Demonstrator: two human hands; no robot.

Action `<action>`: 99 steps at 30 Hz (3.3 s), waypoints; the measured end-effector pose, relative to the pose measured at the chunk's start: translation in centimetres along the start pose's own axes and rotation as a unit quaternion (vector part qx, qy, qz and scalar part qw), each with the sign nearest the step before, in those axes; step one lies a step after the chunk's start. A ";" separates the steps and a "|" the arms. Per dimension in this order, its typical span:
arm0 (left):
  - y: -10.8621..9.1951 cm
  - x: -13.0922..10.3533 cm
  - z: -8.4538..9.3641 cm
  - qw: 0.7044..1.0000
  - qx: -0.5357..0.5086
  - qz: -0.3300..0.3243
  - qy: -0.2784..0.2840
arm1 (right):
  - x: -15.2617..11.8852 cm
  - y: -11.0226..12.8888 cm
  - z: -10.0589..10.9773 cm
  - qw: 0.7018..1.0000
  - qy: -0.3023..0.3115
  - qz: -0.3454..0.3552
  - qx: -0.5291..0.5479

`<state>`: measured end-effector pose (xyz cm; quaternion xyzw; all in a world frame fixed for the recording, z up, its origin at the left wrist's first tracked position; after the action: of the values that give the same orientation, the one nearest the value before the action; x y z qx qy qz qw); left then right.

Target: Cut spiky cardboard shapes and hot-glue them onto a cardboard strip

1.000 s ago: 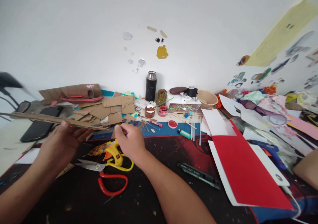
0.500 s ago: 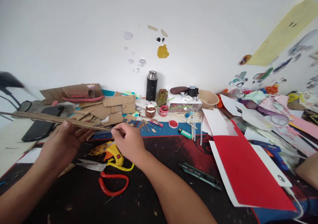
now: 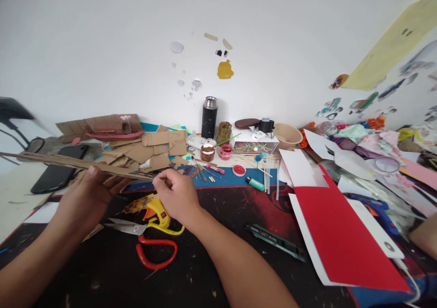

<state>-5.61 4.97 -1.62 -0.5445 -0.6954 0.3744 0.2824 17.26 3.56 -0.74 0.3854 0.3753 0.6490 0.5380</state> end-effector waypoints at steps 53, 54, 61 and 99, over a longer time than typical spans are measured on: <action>0.1 0.0 0.1 0.999 0.028 -0.025 0.009 | -0.5 1.4 -0.9 0.908 0.056 0.147 -0.389; 0.1 0.0 0.1 0.999 0.026 -0.026 0.006 | -0.5 1.5 -0.8 0.905 0.058 0.147 -0.395; -0.2 0.2 0.2 0.999 0.021 -0.037 0.001 | -0.6 1.7 -0.7 0.892 0.066 0.154 -0.420; -0.5 0.3 0.4 0.998 0.046 -0.052 0.011 | -0.6 1.8 -1.0 0.874 0.082 0.164 -0.450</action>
<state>-6.26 5.14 -1.38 -0.4982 -0.7014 0.3847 0.3343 15.70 2.61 0.44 0.1033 0.0166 0.8559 0.5064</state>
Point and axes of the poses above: each hand's wrist, its own x-axis towards the middle knuckle, its own z-axis out of the back of the hand, y = z × x, the point moved 5 cm from there along x, towards the middle knuckle, and after that the axes turned 10 degrees about -x, right-handed, at the moved point
